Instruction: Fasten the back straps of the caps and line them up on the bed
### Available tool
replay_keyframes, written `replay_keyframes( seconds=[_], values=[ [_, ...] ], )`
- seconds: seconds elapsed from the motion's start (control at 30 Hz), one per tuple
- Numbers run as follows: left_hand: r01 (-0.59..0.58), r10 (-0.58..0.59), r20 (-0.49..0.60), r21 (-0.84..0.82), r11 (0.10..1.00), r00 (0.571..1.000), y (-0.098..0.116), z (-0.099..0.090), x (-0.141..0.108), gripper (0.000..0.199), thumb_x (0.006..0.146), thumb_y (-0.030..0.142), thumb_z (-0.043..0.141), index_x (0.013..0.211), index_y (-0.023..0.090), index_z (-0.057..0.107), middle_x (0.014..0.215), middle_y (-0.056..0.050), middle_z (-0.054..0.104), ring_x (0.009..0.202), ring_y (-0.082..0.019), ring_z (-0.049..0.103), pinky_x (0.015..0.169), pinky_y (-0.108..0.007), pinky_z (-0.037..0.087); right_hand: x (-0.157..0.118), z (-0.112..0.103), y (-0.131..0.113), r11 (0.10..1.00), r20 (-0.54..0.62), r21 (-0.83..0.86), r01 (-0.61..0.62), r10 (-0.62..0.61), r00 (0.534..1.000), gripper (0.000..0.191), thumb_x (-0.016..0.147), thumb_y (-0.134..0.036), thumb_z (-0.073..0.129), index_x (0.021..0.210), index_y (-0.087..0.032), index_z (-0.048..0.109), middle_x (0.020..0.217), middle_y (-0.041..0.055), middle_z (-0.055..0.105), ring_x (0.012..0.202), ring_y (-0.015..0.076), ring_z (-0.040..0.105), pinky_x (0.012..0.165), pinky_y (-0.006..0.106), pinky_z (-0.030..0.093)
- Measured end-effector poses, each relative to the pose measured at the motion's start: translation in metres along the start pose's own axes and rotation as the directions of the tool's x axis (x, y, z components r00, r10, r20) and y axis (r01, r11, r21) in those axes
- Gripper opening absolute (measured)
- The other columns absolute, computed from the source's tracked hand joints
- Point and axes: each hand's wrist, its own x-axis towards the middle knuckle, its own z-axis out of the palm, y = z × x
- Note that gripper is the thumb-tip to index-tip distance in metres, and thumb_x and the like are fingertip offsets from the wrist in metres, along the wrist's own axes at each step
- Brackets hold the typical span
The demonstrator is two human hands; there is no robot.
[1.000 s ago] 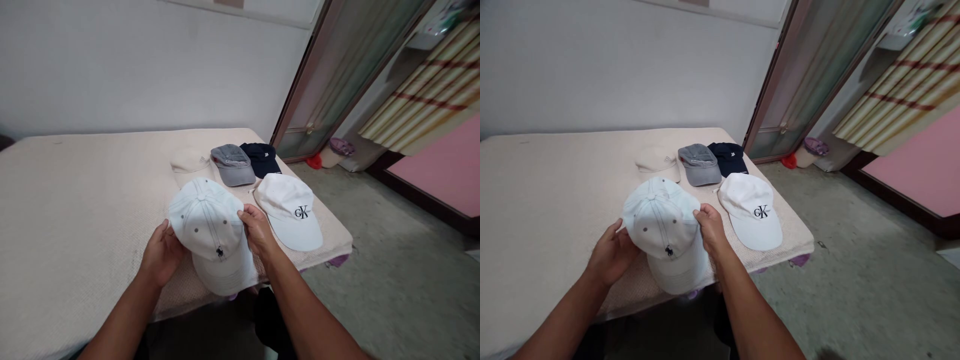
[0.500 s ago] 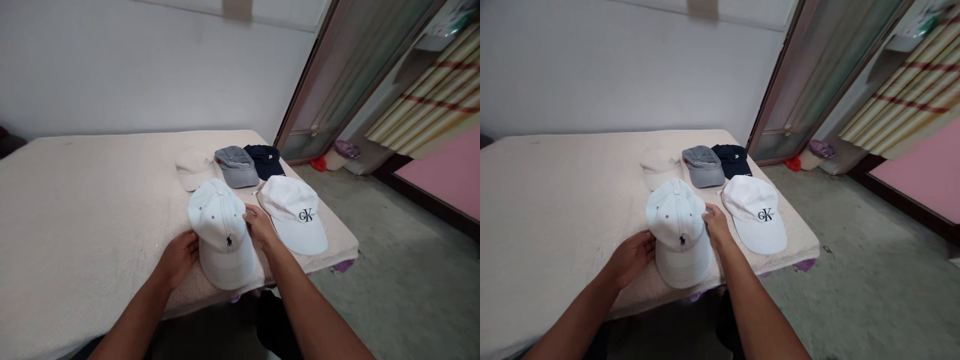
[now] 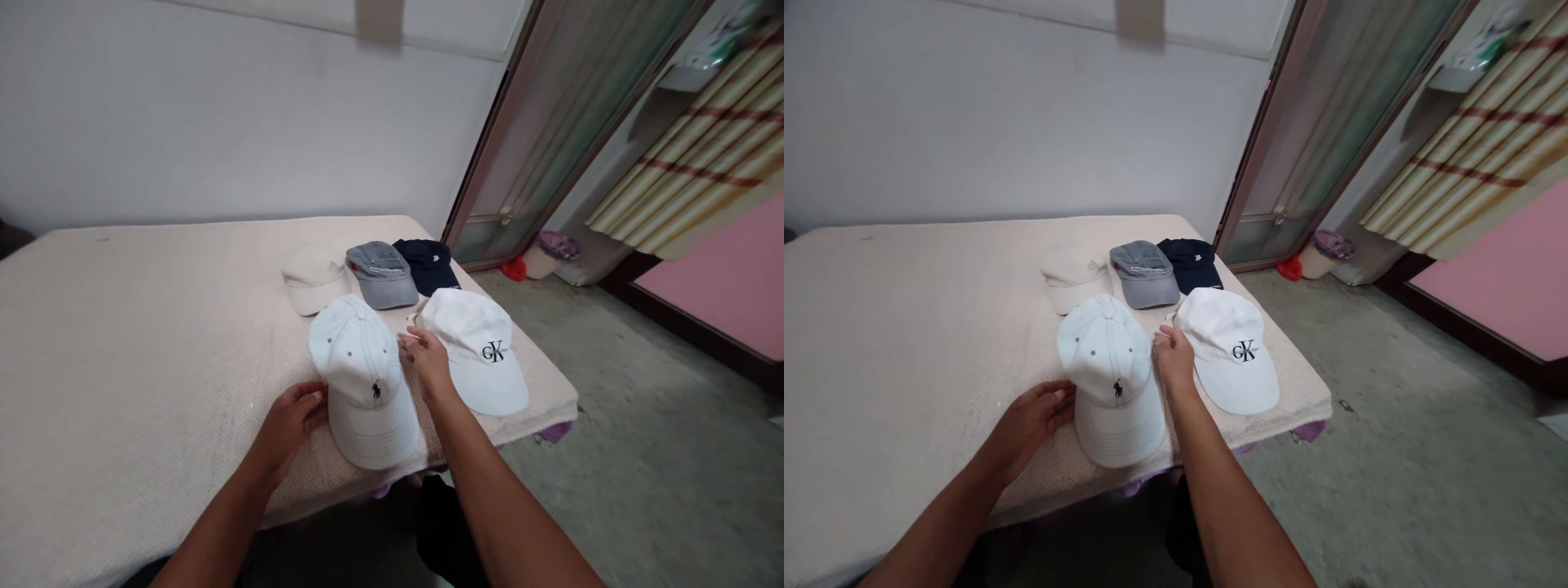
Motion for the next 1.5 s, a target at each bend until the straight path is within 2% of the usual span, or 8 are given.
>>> replay_keyframes(
  seconds=[0.17, 0.3, 0.57, 0.7, 0.97, 1.13, 1.3, 1.5],
  values=[
    [-0.074, 0.084, -0.062, 0.147, 0.986, 0.995, -0.001, -0.004, -0.002, 0.013, 0.071, 0.028, 0.069, 0.073, 0.016, 0.065, 0.077, -0.004, 0.066, 0.074, -0.017, 0.06, 0.075, -0.031, 0.047, -0.019, 0.009, -0.017, 0.995, -0.056, 0.103, 0.01, -0.004, 0.998, 0.025, 0.064, -0.025, 0.058, 0.088, -0.016, 0.06, 0.075, 0.003, 0.065, 0.064, 0.0139, 0.058, 0.062, 0.028, 0.044],
    [-0.086, 0.09, -0.011, 0.211, 0.974, 0.996, -0.002, -0.007, -0.004, 0.018, 0.074, 0.032, 0.065, 0.063, 0.017, 0.061, 0.067, -0.001, 0.06, 0.062, -0.014, 0.053, 0.064, -0.028, 0.043, -0.043, 0.023, -0.026, 0.983, -0.024, 0.183, 0.032, -0.028, 0.999, 0.017, 0.066, -0.02, 0.057, 0.082, -0.016, 0.06, 0.069, 0.0012, 0.063, 0.058, 0.0124, 0.055, 0.059, 0.027, 0.044],
    [-0.108, 0.1, 0.046, 0.206, 0.973, 0.994, 0.0, -0.019, -0.014, 0.029, 0.079, 0.036, 0.056, 0.056, 0.02, 0.051, 0.058, 0.002, 0.05, 0.054, -0.013, 0.045, 0.056, -0.027, 0.037, -0.083, 0.045, -0.04, 0.969, 0.084, 0.07, 0.236, -0.242, 0.967, 0.011, 0.075, -0.019, 0.053, 0.084, -0.019, 0.061, 0.072, -0.0008, 0.062, 0.063, 0.0132, 0.056, 0.06, 0.025, 0.043],
    [-0.135, 0.135, 0.014, 0.224, 0.965, 0.991, 0.004, -0.029, -0.019, 0.032, 0.079, 0.038, 0.056, 0.054, 0.02, 0.047, 0.054, 0.002, 0.048, 0.05, -0.013, 0.043, 0.052, -0.026, 0.035, -0.097, 0.056, -0.038, 0.966, 0.191, 0.023, 0.256, -0.256, 0.948, 0.01, 0.079, -0.021, 0.052, 0.085, -0.02, 0.06, 0.068, -0.0017, 0.059, 0.058, 0.0125, 0.054, 0.056, 0.024, 0.042],
    [-0.182, 0.212, -0.109, 0.235, 0.955, 0.971, 0.004, -0.05, -0.024, 0.033, 0.076, 0.041, 0.057, 0.054, 0.02, 0.044, 0.049, 0.005, 0.042, 0.043, -0.01, 0.035, 0.044, -0.024, 0.027, -0.122, 0.089, -0.023, 0.97, 0.328, -0.056, 0.237, -0.206, 0.922, 0.011, 0.078, -0.019, 0.048, 0.083, -0.021, 0.057, 0.067, -0.0023, 0.058, 0.052, 0.0123, 0.054, 0.051, 0.024, 0.041],
    [-0.154, 0.186, -0.131, 0.218, 0.964, 0.974, -0.001, -0.066, -0.034, 0.036, 0.075, 0.043, 0.058, 0.052, 0.02, 0.042, 0.045, 0.006, 0.04, 0.039, -0.009, 0.033, 0.042, -0.023, 0.024, -0.149, 0.082, 0.015, 0.972, 0.384, -0.165, 0.166, -0.091, 0.919, 0.013, 0.074, -0.019, 0.044, 0.077, -0.021, 0.056, 0.064, -0.0016, 0.055, 0.05, 0.0133, 0.052, 0.047, 0.024, 0.041],
    [-0.124, 0.149, -0.152, 0.165, 0.978, 0.977, -0.021, -0.083, -0.064, 0.039, 0.075, 0.048, 0.053, 0.05, 0.021, 0.039, 0.043, 0.008, 0.034, 0.038, -0.007, 0.029, 0.041, -0.022, 0.023, -0.166, 0.073, 0.044, 0.966, 0.362, -0.217, 0.141, -0.054, 0.931, 0.015, 0.076, -0.025, 0.042, 0.079, -0.02, 0.056, 0.065, -0.0005, 0.055, 0.051, 0.0142, 0.053, 0.049, 0.026, 0.042],
    [-0.087, 0.097, -0.161, 0.065, 0.994, 0.982, -0.056, -0.092, -0.106, 0.04, 0.073, 0.051, 0.052, 0.05, 0.021, 0.039, 0.043, 0.008, 0.032, 0.037, -0.007, 0.025, 0.04, -0.022, 0.017, -0.17, 0.081, 0.049, 0.936, 0.31, -0.286, 0.207, -0.114, 0.944, 0.012, 0.071, -0.027, 0.048, 0.074, -0.021, 0.058, 0.06, -0.0008, 0.056, 0.055, 0.0165, 0.052, 0.053, 0.027, 0.042]
  ],
)
